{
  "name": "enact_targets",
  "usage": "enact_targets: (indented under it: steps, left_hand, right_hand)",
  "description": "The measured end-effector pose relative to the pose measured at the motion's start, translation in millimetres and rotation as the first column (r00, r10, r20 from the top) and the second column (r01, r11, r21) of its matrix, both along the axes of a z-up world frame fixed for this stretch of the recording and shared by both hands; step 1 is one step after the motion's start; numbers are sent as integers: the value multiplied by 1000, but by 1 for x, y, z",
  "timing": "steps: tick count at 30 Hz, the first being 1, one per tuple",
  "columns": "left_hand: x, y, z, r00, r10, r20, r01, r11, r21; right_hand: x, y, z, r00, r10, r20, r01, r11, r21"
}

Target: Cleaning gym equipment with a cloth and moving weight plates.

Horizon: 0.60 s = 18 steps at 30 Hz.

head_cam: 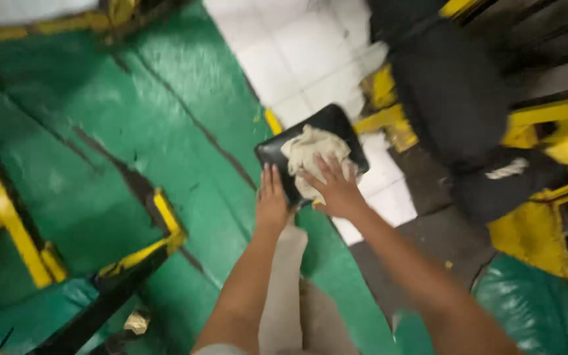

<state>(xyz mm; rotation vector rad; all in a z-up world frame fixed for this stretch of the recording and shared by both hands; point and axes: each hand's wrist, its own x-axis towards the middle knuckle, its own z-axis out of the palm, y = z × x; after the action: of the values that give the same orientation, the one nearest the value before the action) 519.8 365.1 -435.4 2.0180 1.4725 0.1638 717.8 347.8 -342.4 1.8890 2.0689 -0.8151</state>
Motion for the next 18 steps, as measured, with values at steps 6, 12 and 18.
enact_targets:
  steps: [6,12,18]
  left_hand:
    - [9,20,-18,989,2,-149,-15,996,-85]
    - [14,35,6,971,-24,-236,-32,973,-229]
    - [-1,-15,-97,951,-14,-310,82,975,208]
  right_hand:
    - [26,78,-46,987,29,159,-25,999,-33]
    - [18,89,-84,886,-463,21,439,853,280]
    - [-31,13,-66,995,100,-1,-99,988,122]
